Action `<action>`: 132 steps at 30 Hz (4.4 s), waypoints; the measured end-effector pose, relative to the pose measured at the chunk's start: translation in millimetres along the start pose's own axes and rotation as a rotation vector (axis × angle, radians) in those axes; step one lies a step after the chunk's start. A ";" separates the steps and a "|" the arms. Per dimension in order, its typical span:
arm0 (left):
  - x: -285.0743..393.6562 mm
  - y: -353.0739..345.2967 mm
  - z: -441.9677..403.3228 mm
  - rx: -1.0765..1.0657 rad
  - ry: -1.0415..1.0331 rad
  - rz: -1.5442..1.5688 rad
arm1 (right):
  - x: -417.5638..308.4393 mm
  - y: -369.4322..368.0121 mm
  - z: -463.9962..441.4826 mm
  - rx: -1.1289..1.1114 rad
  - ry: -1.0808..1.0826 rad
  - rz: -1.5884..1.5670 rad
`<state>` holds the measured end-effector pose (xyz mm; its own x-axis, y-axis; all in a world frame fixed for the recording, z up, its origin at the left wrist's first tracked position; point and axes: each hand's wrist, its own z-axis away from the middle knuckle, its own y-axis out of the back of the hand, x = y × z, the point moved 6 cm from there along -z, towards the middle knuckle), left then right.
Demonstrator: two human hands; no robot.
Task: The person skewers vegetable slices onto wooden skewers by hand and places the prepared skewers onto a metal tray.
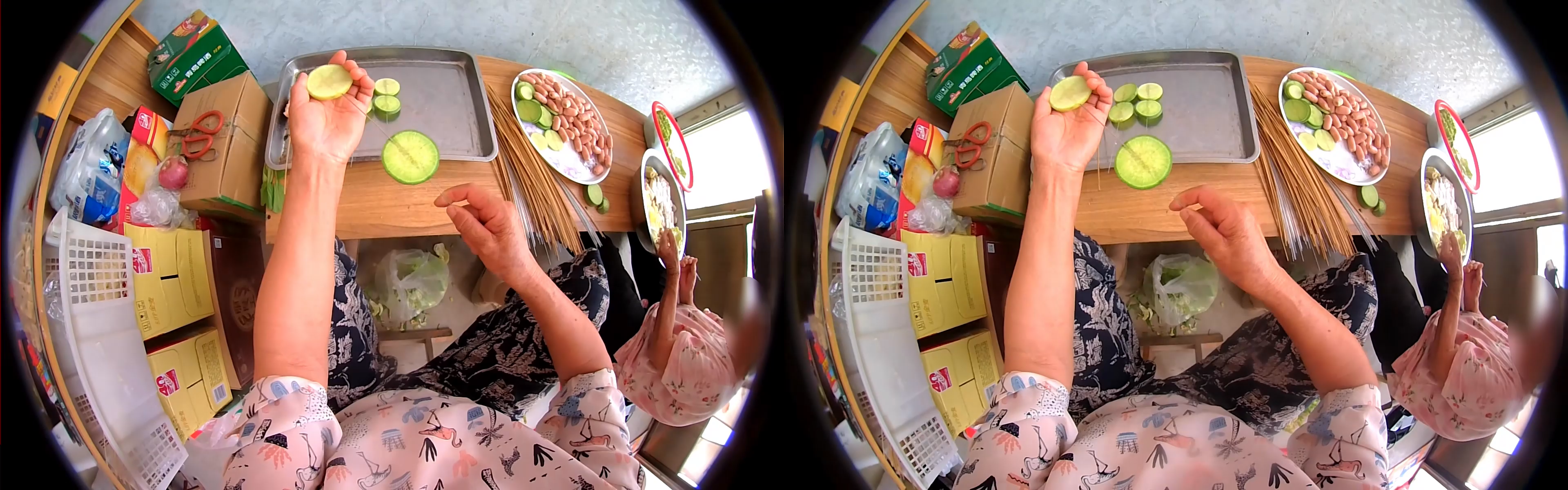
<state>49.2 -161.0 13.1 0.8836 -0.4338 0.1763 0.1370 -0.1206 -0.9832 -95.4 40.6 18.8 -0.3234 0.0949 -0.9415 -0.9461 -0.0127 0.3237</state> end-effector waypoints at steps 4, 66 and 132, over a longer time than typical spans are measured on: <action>0.4 -1.2 1.0 -0.012 -0.012 -0.018 | -3.0 -2.1 0.9 -0.008 -0.018 0.007; 20.9 7.5 -3.2 -0.002 -0.041 0.098 | -18.2 -17.4 4.9 -0.082 -0.071 -0.171; -9.8 -7.7 7.3 -0.047 0.013 -0.045 | -23.0 -16.5 0.2 0.018 -0.022 -0.043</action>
<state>42.7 -149.3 18.6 0.8711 -0.4387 0.2210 0.1550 -0.1814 -0.9711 -72.3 38.9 35.1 -0.2819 0.1170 -0.9523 -0.9585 0.0100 0.2849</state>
